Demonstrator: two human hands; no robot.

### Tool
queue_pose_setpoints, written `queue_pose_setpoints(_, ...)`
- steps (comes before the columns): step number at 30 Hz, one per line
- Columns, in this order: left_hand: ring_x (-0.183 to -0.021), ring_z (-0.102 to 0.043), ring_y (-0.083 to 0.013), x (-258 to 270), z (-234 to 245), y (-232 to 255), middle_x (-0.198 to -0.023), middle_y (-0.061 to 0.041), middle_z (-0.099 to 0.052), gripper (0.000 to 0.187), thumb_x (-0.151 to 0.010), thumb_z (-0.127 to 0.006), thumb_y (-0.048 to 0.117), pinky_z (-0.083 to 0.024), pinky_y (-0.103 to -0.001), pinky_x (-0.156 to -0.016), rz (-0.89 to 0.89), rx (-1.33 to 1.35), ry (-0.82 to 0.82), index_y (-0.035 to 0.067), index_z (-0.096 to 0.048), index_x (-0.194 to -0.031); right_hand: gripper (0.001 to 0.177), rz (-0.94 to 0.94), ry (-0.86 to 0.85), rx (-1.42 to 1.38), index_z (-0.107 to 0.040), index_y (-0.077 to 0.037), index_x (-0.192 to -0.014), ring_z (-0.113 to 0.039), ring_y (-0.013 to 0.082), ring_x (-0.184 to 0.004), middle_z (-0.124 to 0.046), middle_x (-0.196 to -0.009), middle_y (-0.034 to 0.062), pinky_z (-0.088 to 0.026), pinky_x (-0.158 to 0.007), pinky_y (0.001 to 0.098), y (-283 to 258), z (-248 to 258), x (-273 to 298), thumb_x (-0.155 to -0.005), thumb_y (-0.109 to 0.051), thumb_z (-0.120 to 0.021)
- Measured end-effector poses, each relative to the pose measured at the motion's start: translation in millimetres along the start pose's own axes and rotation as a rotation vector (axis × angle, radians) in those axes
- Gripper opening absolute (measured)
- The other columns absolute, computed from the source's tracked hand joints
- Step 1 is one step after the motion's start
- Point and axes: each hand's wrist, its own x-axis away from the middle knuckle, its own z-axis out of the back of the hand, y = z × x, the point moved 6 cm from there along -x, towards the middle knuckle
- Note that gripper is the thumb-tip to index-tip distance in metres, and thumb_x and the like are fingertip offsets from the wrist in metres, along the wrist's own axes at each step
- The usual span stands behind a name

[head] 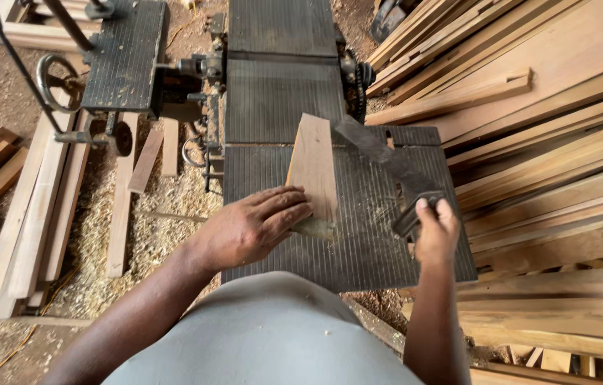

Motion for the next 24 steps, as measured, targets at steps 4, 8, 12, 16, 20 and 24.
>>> queue_pose_setpoints(4, -0.126, -0.065, -0.0298, -8, -1, 6, -0.131, -0.013, -0.069, 0.048, -0.087, -0.078, 0.020, -0.053, -0.039, -0.108, -0.031, 0.006, 0.045, 0.005, -0.067, -0.131, 0.025, 0.289, -0.355, -0.283, -0.067, -0.004, -0.121, -0.061, 0.0116, -0.090, -0.067, -0.101, 0.0024, -0.053, -0.080, 0.0254, -40, -57, 33, -0.100, -0.017, -0.070)
queue_pose_setpoints(8, -0.123, -0.067, -0.0298, -12, -1, 12, -0.128, -0.013, -0.070, 0.045, -0.088, -0.080, 0.020, -0.056, -0.039, -0.106, -0.062, 0.005, 0.097, 0.003, -0.067, -0.128, 0.034, 0.332, -0.434, -0.108, -0.064, -0.006, -0.126, -0.064, 0.0112, -0.087, -0.068, -0.097, 0.0026, -0.060, -0.080, 0.0284, -70, -111, 51, -0.097, -0.023, -0.069)
queue_pose_setpoints(12, -0.121, -0.068, -0.0291, -11, -1, 12, -0.126, -0.013, -0.070, 0.043, -0.087, -0.080, 0.019, -0.058, -0.039, -0.105, -0.088, -0.030, 0.155, 0.002, -0.068, -0.125, 0.039, 0.349, -0.515, -0.202, -0.060, -0.001, -0.133, -0.067, 0.0124, -0.094, -0.072, -0.107, 0.0080, -0.058, -0.082, 0.0295, -88, -134, 64, -0.101, -0.021, -0.066)
queue_pose_setpoints(16, -0.123, -0.068, -0.0273, -9, -7, 13, -0.127, -0.013, -0.070, 0.038, -0.092, -0.077, 0.016, -0.057, -0.038, -0.104, -0.117, -0.034, 0.166, 0.002, -0.067, -0.127, 0.039, 0.354, -0.530, -0.214, -0.057, 0.000, -0.137, -0.070, 0.0125, -0.101, -0.073, -0.113, 0.0103, -0.061, -0.087, 0.0298, -89, -133, 62, -0.102, -0.012, -0.064)
queue_pose_setpoints(20, -0.126, -0.067, -0.0263, -7, -14, 15, -0.129, -0.011, -0.070, 0.036, -0.096, -0.073, 0.014, -0.055, -0.037, -0.103, -0.150, -0.060, 0.175, 0.004, -0.066, -0.129, 0.036, 0.275, -0.527, -0.288, -0.058, 0.000, -0.135, -0.071, 0.0130, -0.098, -0.073, -0.112, 0.0107, -0.063, -0.085, 0.0313, -74, -129, 58, -0.099, -0.004, -0.064)
queue_pose_setpoints(24, -0.126, -0.066, -0.0266, -7, -15, 13, -0.130, -0.012, -0.069, 0.037, -0.095, -0.072, 0.014, -0.059, -0.036, -0.105, -0.136, -0.018, 0.174, 0.006, -0.065, -0.130, 0.029, 0.269, -0.581, -0.368, -0.060, 0.001, -0.131, -0.071, 0.0143, -0.099, -0.073, -0.112, 0.0114, -0.063, -0.087, 0.0327, -68, -129, 55, -0.103, -0.003, -0.064)
